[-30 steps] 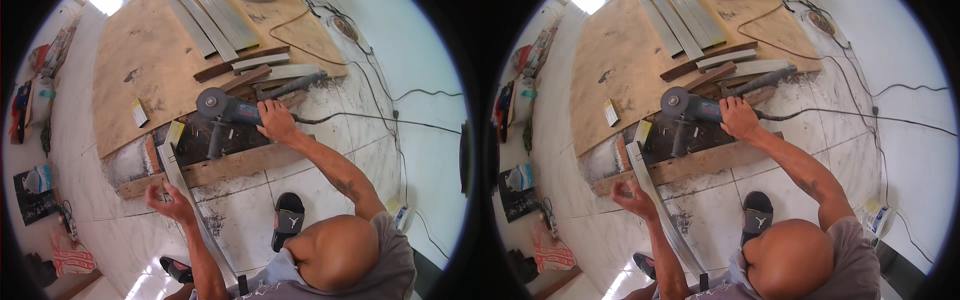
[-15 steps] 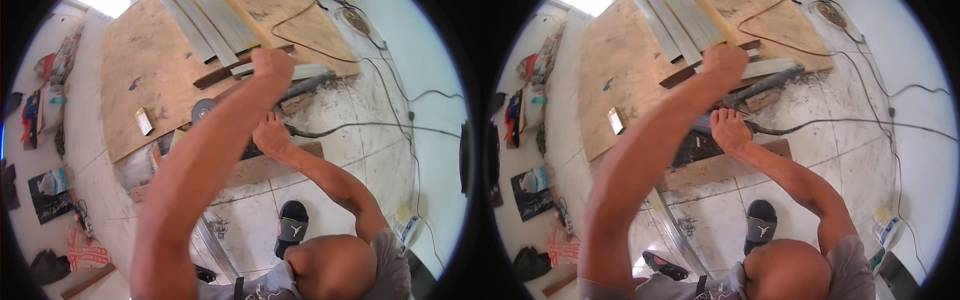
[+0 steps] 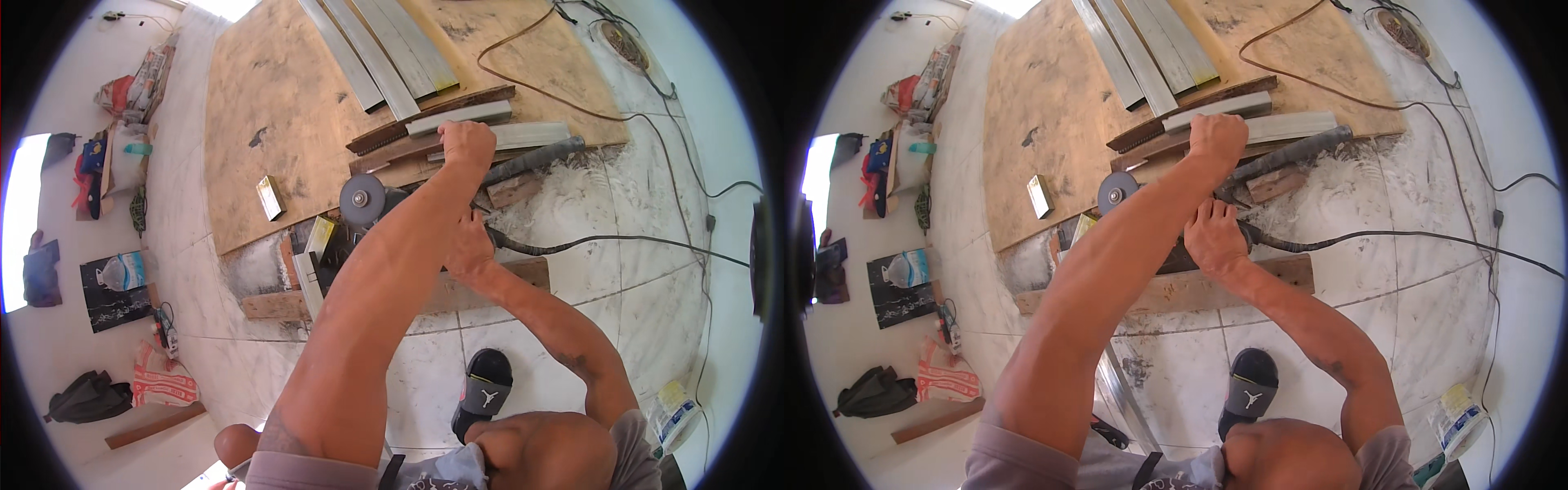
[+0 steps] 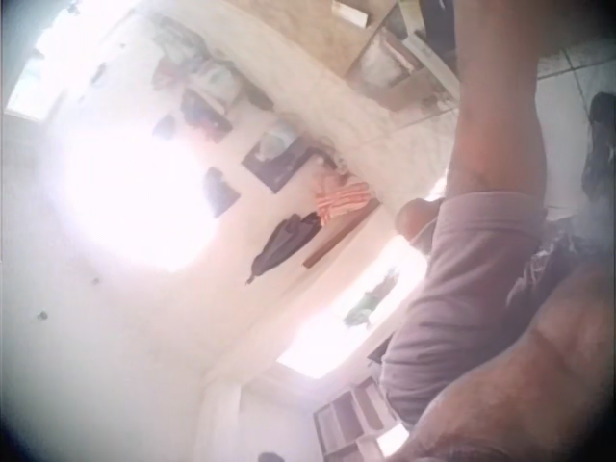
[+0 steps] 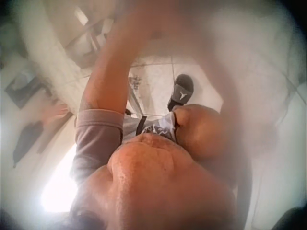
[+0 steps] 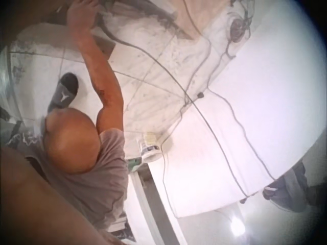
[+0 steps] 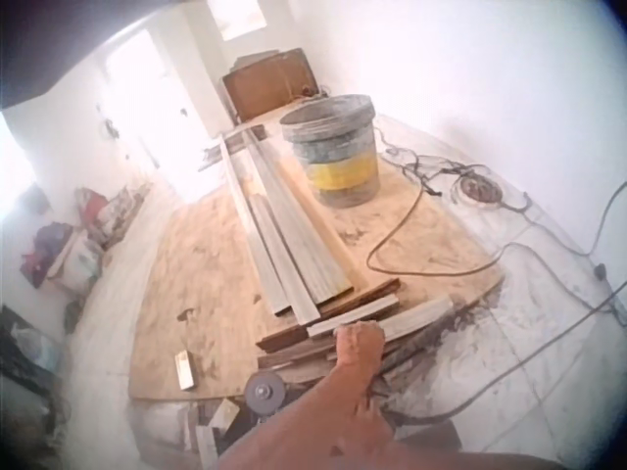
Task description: The person uses an angle grinder to cut a piece of metal trim resting on a wooden block, then uses a hammer to bend and adjust the cut edge.
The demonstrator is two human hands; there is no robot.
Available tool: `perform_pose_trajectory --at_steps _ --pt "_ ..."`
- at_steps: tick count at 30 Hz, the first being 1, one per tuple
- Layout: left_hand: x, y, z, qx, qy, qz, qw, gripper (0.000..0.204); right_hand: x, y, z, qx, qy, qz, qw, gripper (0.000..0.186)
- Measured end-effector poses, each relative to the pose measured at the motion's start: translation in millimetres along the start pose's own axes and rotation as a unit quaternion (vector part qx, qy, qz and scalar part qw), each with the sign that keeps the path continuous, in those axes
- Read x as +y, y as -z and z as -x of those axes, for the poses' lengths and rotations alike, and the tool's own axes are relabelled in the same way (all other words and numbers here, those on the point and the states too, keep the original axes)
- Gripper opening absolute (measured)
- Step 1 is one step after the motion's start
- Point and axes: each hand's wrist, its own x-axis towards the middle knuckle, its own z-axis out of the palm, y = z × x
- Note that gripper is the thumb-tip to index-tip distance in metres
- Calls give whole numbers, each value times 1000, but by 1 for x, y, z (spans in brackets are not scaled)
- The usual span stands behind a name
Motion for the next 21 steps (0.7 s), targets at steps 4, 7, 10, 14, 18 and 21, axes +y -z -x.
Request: perform_pose_trajectory --at_steps 4,7,10,14,18,21 --pt "15 11 -24 -19 -15 -2 1000 18 5 -6 4 14 9 -15 1000 36" --pt "37 19 -42 -24 -21 21 999 18 6 -21 5 102 15 -75 992 36" --pt "55 25 -52 -34 -29 -10 999 18 2 -24 10 65 -3 -70 995 36" --pt "63 27 -66 43 -69 -7 997 24 -10 14 2 -67 -8 -101 993 38" --pt "92 15 -78 211 -62 11 975 36 7 42 9 75 -36 -580 810 39" --pt "127 35 -45 320 -41 89 942 46 17 42 -1 12 7 -252 968 45"
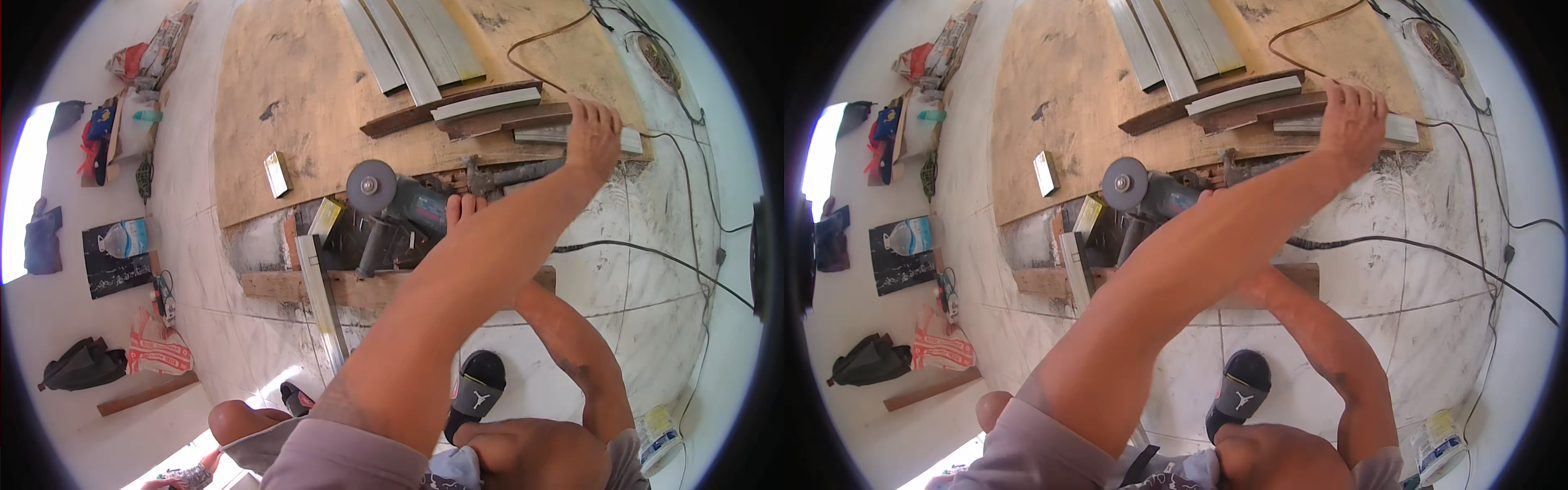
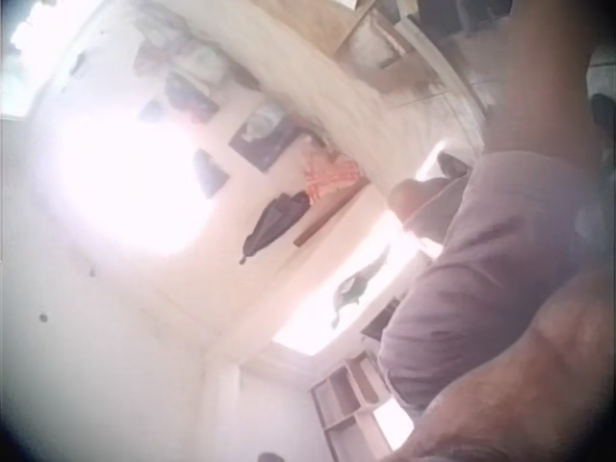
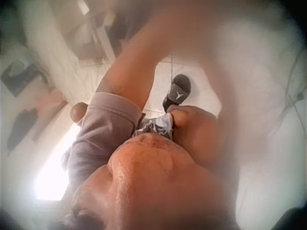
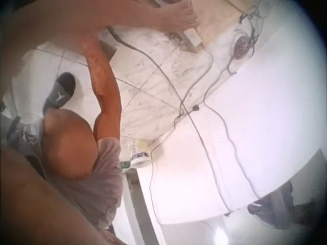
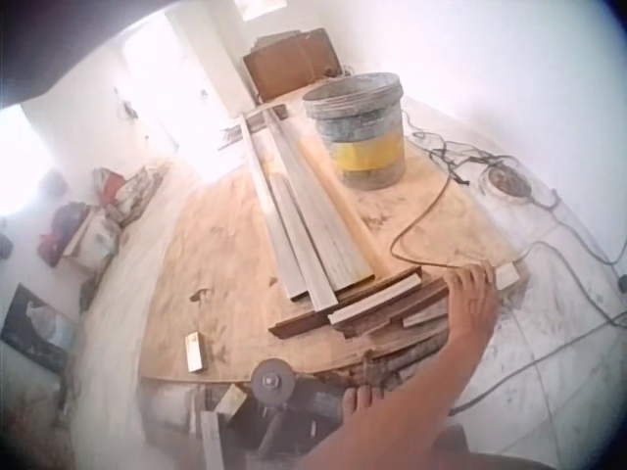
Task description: The person uses an angle grinder to cut a piece of metal trim resting on a wooden block, then uses a hammer to bend and adjust the cut edge.
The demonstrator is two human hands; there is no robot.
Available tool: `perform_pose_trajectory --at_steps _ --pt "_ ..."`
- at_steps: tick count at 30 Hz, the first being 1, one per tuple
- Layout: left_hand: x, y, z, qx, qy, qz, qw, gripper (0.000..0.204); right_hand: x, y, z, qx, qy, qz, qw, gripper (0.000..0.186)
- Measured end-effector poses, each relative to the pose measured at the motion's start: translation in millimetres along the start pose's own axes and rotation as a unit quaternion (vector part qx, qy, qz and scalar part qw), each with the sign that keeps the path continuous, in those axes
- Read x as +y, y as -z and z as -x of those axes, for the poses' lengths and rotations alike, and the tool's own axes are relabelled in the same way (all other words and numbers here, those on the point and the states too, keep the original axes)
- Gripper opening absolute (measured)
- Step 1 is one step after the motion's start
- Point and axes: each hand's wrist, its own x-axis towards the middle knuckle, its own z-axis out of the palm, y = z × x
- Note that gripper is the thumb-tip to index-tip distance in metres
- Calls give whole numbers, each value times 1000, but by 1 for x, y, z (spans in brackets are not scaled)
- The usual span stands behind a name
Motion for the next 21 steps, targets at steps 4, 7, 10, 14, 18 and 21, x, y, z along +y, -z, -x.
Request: perform_pose_trajectory --at_steps 4,7,10,14,18,21 --pt "11 89 51 47 30 240 969 49 18 -44 -9 64 3 231 971 28" --pt "-28 145 110 125 53 354 925 48 0 -57 -26 28 4 236 971 73" --pt "-61 161 184 116 30 397 910 53 18 -48 -21 27 -13 238 971 73" --pt "-131 194 297 -87 -18 358 929 46 8 -41 -17 59 -54 207 975 75" --pt "-189 220 415 -309 89 269 908 29 1 -47 -9 33 -84 212 973 75" --pt "-203 238 446 -348 246 192 884 48 2 -44 -6 19 -47 217 975 75"
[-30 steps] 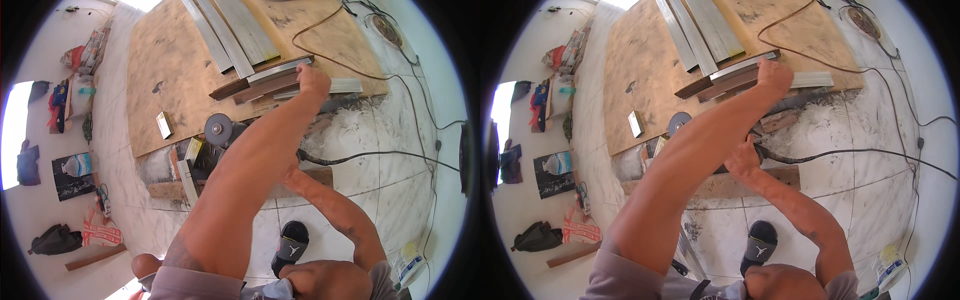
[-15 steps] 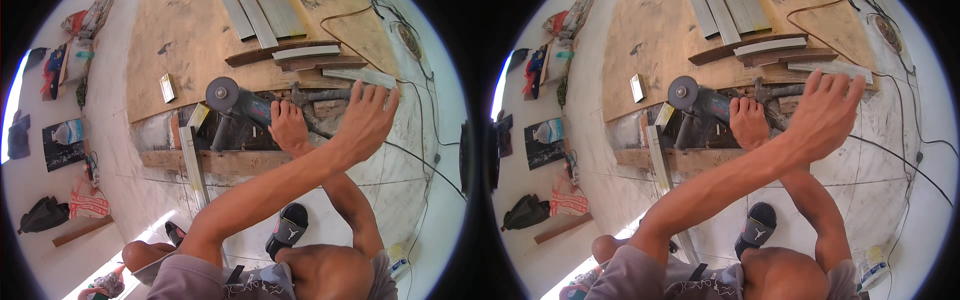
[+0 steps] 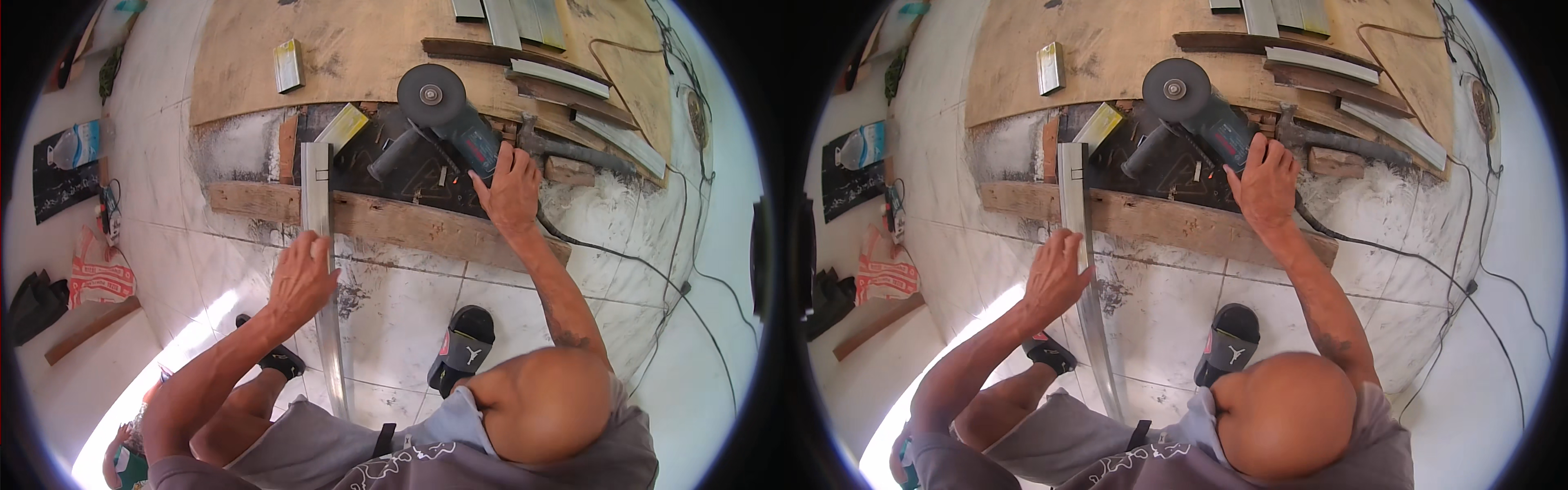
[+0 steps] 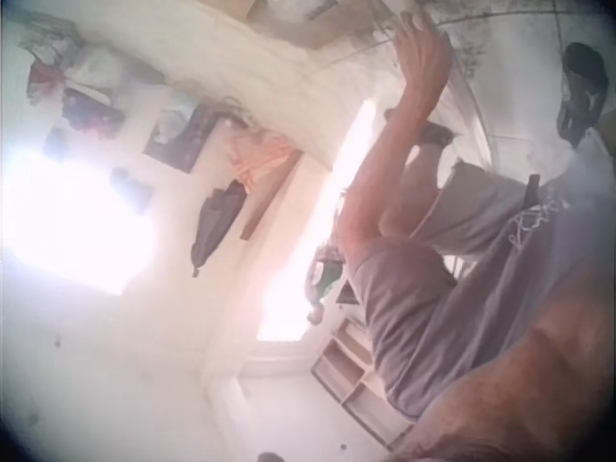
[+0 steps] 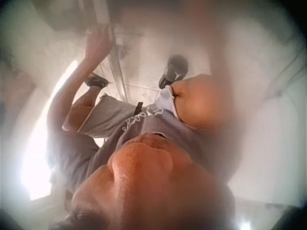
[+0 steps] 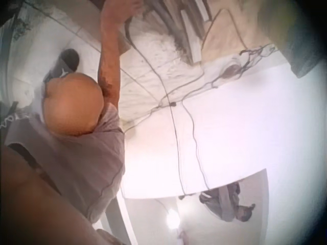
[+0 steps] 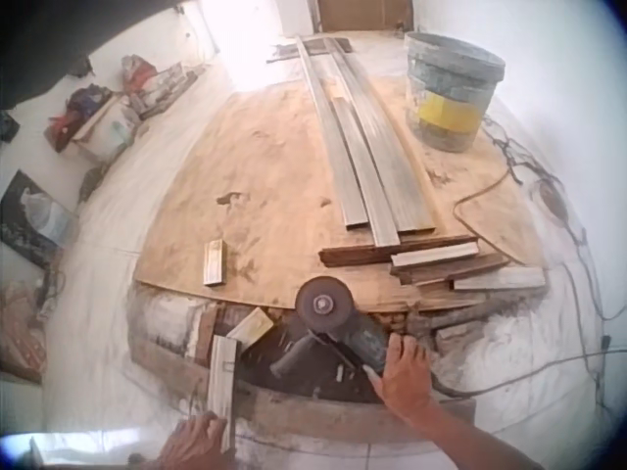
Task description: The person uses an angle grinder to cut a piece of metal trim resting on a wooden block, then uses a hammer to bend and adjust the cut edge.
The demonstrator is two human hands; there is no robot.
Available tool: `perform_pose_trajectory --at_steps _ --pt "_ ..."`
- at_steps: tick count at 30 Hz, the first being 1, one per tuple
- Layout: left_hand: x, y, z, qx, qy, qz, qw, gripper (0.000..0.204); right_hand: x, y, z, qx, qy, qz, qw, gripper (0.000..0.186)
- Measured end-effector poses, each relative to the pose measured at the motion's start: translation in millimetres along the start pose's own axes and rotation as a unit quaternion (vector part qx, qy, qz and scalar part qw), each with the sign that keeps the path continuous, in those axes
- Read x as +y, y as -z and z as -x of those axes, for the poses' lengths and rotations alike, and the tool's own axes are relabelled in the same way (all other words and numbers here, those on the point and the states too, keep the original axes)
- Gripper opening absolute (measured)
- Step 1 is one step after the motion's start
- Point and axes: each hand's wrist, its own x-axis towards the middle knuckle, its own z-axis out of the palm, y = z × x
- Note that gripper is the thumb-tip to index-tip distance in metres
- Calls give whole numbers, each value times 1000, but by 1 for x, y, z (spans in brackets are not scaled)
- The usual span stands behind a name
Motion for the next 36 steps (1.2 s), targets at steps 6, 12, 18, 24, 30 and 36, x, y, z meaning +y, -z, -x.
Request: perform_pose_trajectory --at_steps 6,12,18,24,30,36 --pt "-11 -52 14 -17 297 92 950 101 11 1 -2 -17 73 -76 994 80" --pt "-4 -85 1 55 346 4 937 99 15 0 2 -47 89 -101 990 83" --pt "-11 -90 -5 37 372 27 927 93 18 -6 4 -23 91 -83 992 85" --pt "-6 -90 -3 13 410 36 911 94 13 -5 2 -29 103 -66 992 85" --pt "-7 -88 -3 55 380 -8 923 77 14 -10 2 -16 112 -63 992 84" --pt "-17 -91 7 85 332 100 934 87 16 -10 3 -12 100 -53 993 84"
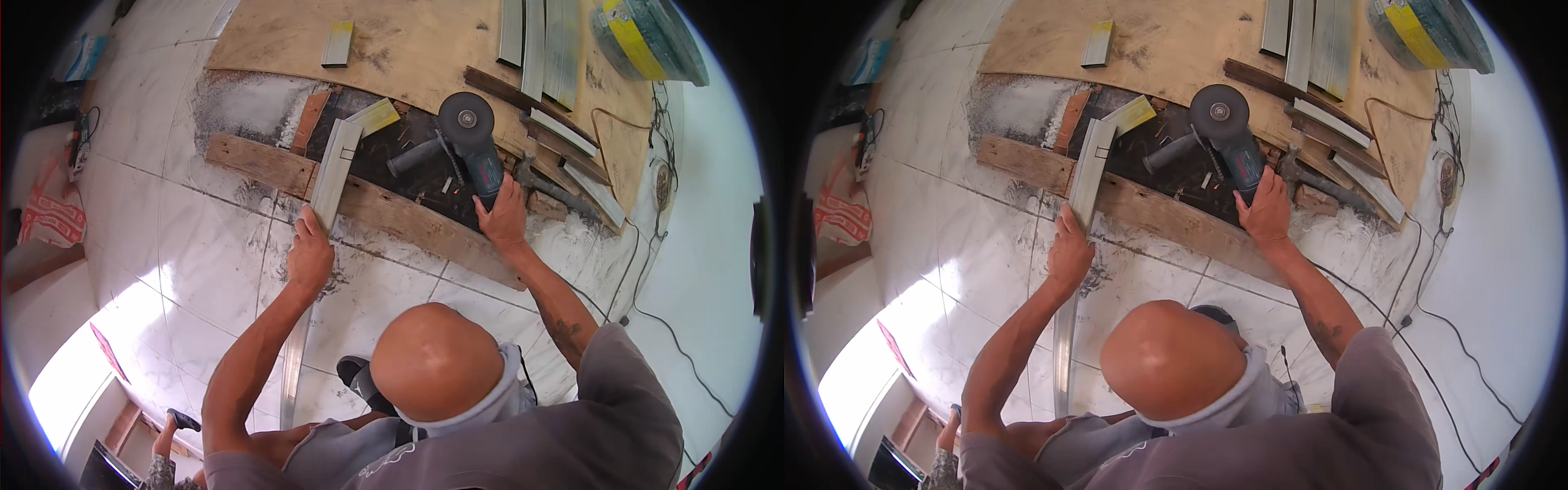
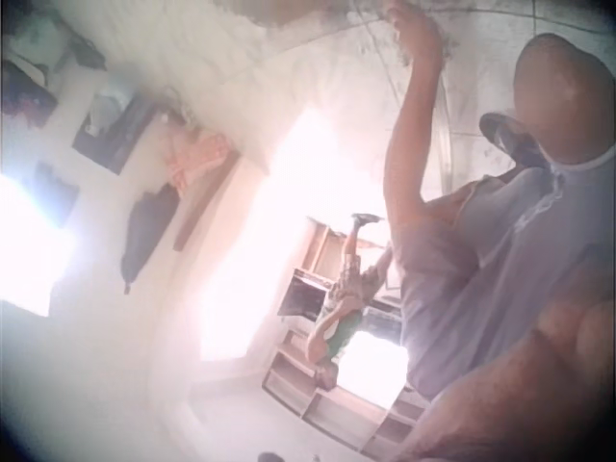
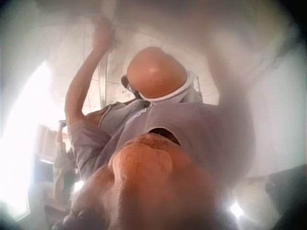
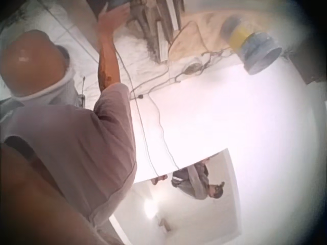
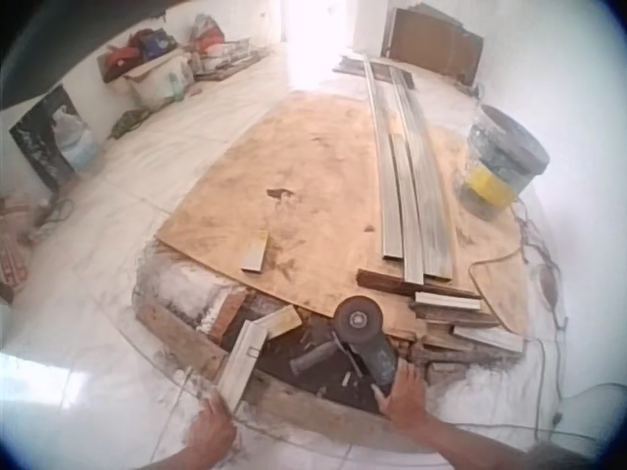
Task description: The person uses an angle grinder to cut a piece of metal trim resting on a wooden block, then uses a hammer to bend and adjust the cut edge.
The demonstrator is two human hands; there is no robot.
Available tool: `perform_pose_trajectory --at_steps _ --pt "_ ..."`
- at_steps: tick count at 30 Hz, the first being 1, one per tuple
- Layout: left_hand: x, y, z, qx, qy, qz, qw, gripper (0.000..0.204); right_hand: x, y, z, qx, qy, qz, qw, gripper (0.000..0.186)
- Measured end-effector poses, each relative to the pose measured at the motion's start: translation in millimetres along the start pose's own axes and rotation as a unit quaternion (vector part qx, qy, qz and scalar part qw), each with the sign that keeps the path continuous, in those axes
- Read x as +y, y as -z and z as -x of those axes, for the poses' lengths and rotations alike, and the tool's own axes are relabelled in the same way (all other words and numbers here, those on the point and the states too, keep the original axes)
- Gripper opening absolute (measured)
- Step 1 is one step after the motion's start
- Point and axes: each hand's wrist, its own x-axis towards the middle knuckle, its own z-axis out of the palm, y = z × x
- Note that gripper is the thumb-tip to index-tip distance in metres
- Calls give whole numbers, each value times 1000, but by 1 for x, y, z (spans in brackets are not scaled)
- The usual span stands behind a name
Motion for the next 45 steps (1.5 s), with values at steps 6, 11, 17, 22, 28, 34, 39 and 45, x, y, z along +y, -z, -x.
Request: perform_pose_trajectory --at_steps 6,11,17,22,28,34,39,45 --pt "-29 -8 -3 35 -104 133 985 92 0 -1 1 0 0 16 1000 85" --pt "-52 1 -21 -20 -117 218 969 78 2 0 0 -7 10 35 999 85" --pt "-65 16 -26 -72 -115 319 938 64 0 -1 -1 -26 1 42 999 82" --pt "-74 19 -29 -144 -78 473 866 48 1 0 0 -29 7 37 999 81" --pt "-67 9 -27 -109 -65 487 864 39 6 6 0 -25 8 41 999 80" --pt "-72 -8 -30 -42 -61 390 918 46 1 1 -2 -14 11 7 1000 83" --pt "-65 -15 -26 148 -138 218 955 55 0 8 4 -7 17 -1 1000 81" --pt "-31 -20 -18 123 -51 152 979 50 7 34 20 -29 43 69 996 75"
